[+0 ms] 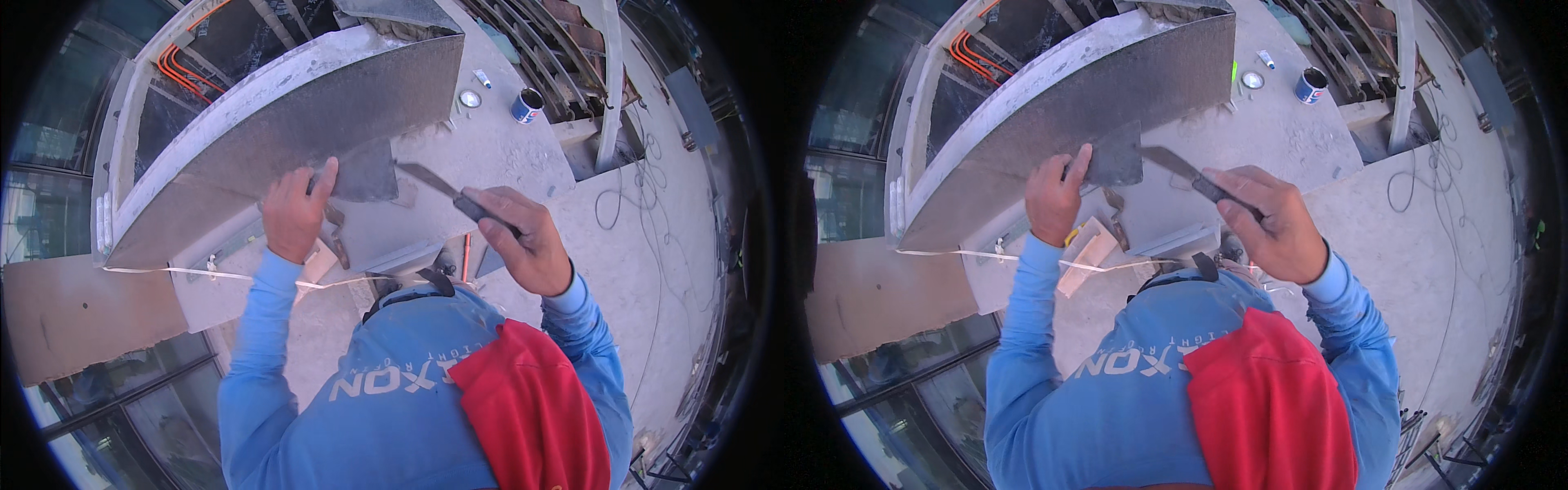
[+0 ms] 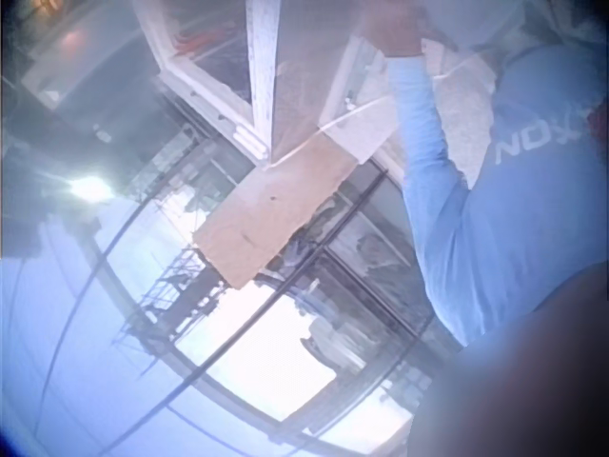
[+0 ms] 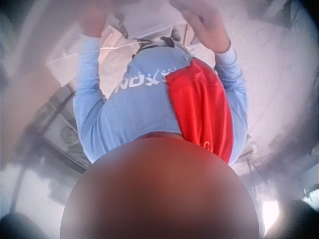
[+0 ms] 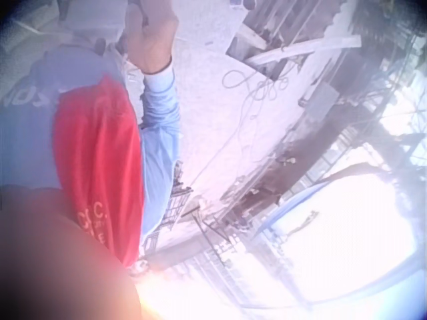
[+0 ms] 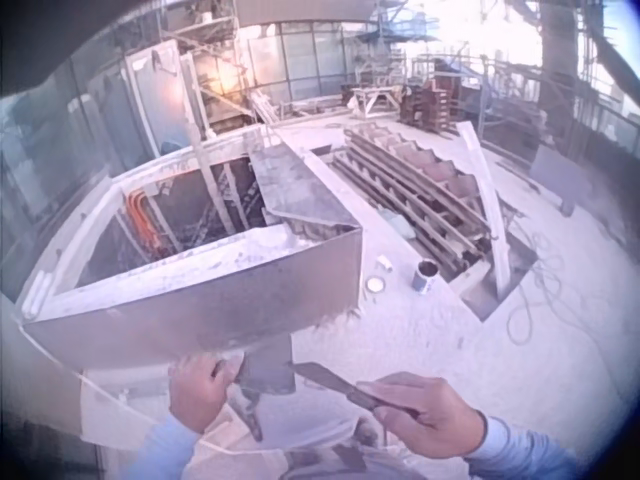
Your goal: The person uses a trowel and scraper to smooth and clean a concrete ledge, then picks up and positions a rectangular roofing sheet onto the ledge. The person adjusts the sheet and continues to work on the surface with the tools.
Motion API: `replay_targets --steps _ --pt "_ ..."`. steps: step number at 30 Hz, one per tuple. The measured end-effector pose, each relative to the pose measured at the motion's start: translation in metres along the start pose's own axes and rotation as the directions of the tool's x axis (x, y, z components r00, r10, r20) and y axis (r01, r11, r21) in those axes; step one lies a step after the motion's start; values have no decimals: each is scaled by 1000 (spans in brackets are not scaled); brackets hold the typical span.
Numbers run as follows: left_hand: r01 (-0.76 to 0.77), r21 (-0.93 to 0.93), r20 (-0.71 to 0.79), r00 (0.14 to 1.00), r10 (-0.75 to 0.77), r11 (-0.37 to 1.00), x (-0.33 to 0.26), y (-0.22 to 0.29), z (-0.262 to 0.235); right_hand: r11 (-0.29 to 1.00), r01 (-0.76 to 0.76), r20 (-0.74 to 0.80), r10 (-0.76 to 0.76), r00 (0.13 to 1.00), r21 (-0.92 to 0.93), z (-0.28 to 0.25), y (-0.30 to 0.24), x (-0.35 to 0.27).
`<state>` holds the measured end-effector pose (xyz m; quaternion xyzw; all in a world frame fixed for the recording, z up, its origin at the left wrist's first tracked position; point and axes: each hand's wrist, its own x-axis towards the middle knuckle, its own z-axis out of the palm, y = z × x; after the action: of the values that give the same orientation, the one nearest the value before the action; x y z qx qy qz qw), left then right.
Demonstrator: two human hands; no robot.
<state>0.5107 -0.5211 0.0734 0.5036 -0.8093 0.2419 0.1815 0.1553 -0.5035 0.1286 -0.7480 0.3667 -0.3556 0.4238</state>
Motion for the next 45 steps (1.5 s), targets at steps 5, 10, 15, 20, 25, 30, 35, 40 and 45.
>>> replay_targets --steps 5,10,15,20,25,30,35,40,45 --pt "-117 30 47 992 116 993 22 9 -31 972 74 92 -55 994 -223 9 10 11" --pt "-63 -49 5 998 63 997 3 23 -30 966 -208 -174 181 968 -152 2 54 44" --pt "553 -502 334 833 -441 664 -46 48 -17 943 -165 -229 236 944 289 9 70 30" --pt "692 -701 503 652 -568 174 -65 115 -12 707 -325 -66 464 883 628 49 72 38" --pt "577 -779 606 595 -528 -244 -56 130 -25 549 -506 174 546 820 665 96 65 56" --pt "697 -697 650 515 -559 -169 -64 120 -43 689 -525 551 215 806 499 106 33 39" --pt "793 -598 527 497 -689 115 -86 140 -33 637 -515 674 -9 739 573 81 43 41" --pt "838 -258 296 543 -786 482 -107 159 -52 791 -434 475 210 854 431 58 80 72" --pt "947 66 192 296 -936 313 -133 175 -93 979 185 466 -205 861 89 77 58 50"
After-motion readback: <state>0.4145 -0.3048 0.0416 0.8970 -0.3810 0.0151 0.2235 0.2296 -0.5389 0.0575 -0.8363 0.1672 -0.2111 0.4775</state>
